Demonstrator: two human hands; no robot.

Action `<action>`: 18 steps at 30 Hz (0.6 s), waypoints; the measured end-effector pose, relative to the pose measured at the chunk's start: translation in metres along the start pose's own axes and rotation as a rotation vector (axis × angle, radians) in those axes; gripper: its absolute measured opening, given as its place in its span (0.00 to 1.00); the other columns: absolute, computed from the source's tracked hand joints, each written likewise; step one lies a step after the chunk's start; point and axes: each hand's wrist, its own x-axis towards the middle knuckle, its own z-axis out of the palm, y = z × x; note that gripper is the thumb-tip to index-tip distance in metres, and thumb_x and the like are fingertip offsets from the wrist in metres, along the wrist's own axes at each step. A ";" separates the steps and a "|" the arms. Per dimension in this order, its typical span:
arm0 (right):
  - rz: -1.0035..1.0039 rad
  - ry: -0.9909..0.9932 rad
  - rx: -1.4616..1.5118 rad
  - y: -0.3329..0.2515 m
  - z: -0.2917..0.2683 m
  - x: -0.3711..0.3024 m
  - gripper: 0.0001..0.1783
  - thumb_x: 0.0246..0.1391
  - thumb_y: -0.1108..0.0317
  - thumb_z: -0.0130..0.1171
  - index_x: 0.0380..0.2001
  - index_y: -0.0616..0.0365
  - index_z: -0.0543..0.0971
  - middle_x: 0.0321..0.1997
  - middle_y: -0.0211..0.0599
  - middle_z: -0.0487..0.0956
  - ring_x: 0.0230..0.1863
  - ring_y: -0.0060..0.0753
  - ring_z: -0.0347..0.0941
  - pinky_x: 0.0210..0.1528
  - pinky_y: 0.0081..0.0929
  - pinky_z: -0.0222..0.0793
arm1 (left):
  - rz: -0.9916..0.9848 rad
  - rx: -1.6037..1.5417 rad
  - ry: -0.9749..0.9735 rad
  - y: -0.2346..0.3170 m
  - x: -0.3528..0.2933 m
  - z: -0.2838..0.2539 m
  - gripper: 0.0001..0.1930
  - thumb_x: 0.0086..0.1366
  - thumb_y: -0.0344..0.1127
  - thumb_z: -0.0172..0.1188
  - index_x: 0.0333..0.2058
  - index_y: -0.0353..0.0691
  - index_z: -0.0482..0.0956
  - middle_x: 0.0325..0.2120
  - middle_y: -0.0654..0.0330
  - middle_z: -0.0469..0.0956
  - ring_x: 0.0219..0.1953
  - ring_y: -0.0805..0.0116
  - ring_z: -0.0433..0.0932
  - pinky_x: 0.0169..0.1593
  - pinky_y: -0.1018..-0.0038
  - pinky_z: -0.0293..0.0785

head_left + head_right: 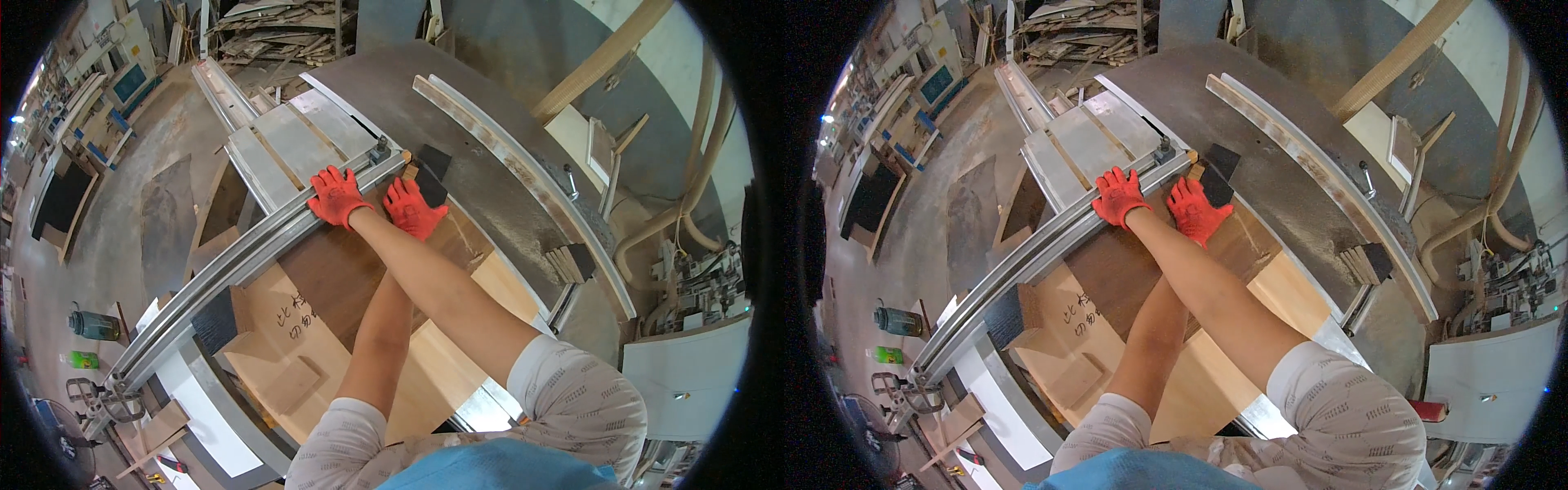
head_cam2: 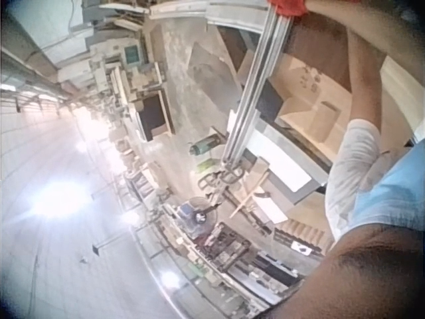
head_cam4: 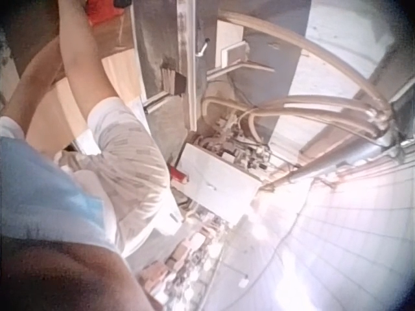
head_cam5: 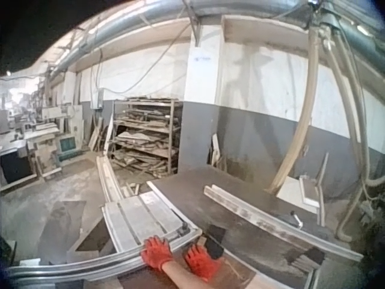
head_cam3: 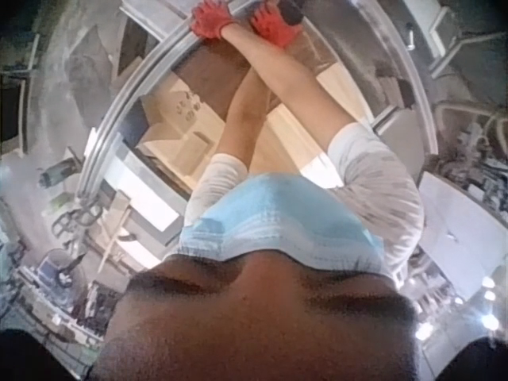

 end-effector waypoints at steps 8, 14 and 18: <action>0.017 -0.065 0.003 -0.008 -0.010 -0.005 0.36 0.68 0.43 0.54 0.71 0.51 0.68 0.81 0.43 0.62 0.84 0.52 0.49 0.81 0.67 0.38 | -0.036 -0.002 -0.053 0.003 -0.002 -0.010 0.51 0.39 0.61 0.83 0.56 0.36 0.70 0.65 0.41 0.70 0.69 0.41 0.63 0.69 0.42 0.58; 0.010 -0.107 -0.063 -0.020 -0.015 -0.005 0.37 0.68 0.42 0.51 0.73 0.50 0.67 0.81 0.41 0.62 0.83 0.50 0.49 0.80 0.67 0.40 | -0.033 -0.025 -0.038 0.001 -0.006 -0.021 0.50 0.40 0.61 0.83 0.56 0.38 0.70 0.66 0.40 0.69 0.69 0.41 0.63 0.69 0.42 0.58; 0.024 -0.085 -0.042 -0.012 -0.017 -0.016 0.39 0.67 0.41 0.51 0.74 0.50 0.66 0.81 0.41 0.62 0.83 0.51 0.49 0.80 0.66 0.40 | -0.001 -0.023 -0.078 0.013 -0.014 -0.025 0.49 0.40 0.61 0.82 0.55 0.38 0.70 0.66 0.40 0.69 0.69 0.41 0.63 0.69 0.42 0.58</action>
